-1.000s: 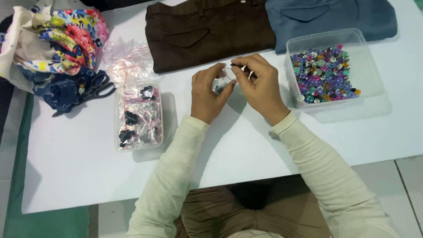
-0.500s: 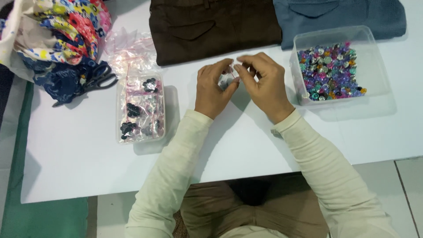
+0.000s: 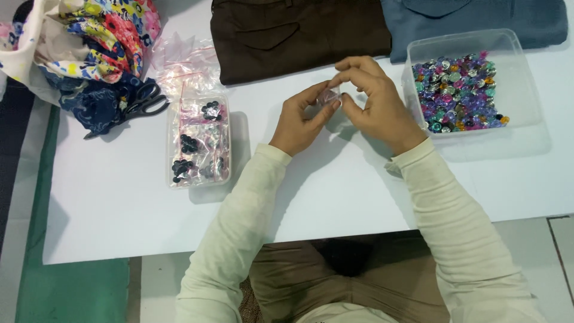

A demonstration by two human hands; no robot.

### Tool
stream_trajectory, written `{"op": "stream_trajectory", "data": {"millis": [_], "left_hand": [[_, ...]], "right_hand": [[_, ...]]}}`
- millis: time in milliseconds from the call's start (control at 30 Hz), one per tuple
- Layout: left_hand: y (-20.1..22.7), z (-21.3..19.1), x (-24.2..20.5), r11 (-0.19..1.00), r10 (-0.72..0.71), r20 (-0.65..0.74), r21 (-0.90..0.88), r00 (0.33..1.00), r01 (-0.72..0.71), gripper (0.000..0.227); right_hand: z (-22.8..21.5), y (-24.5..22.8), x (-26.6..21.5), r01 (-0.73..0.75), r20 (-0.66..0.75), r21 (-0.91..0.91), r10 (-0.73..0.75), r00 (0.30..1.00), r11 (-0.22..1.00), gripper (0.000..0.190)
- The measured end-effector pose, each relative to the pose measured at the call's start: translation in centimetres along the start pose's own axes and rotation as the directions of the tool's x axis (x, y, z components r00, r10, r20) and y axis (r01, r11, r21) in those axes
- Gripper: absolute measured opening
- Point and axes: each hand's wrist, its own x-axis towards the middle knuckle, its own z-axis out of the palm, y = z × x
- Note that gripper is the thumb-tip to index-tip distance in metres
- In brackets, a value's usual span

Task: Sorting and arranging small plastic buttons on a table

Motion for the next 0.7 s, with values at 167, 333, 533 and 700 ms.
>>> {"op": "stream_trajectory", "data": {"millis": [167,333,533,700], "left_hand": [[-0.5,0.0,0.1,0.994,0.087,0.077,-0.080,0.993,-0.081,0.035],[-1.3,0.1,0.3,0.976,0.113,0.155,-0.202,0.981,-0.081,0.039],[-0.8,0.0,0.0,0.957,0.271,0.048,0.089,0.961,-0.275,0.035],[0.4,-0.3,0.0,0.900,0.345,-0.003,0.285,0.939,-0.330,0.026]], "right_hand": [[0.0,0.2,-0.1,0.002,0.004,-0.016,-0.002,1.000,1.000,0.018],[0.2,0.8,-0.2,0.006,-0.024,0.006,-0.005,1.000,1.000,0.011],[0.6,1.6,-0.4,-0.047,-0.052,0.111,0.053,0.997,0.993,0.010],[1.5,3.0,-0.5,-0.095,-0.094,0.278,0.125,0.988,0.956,0.013]]}}
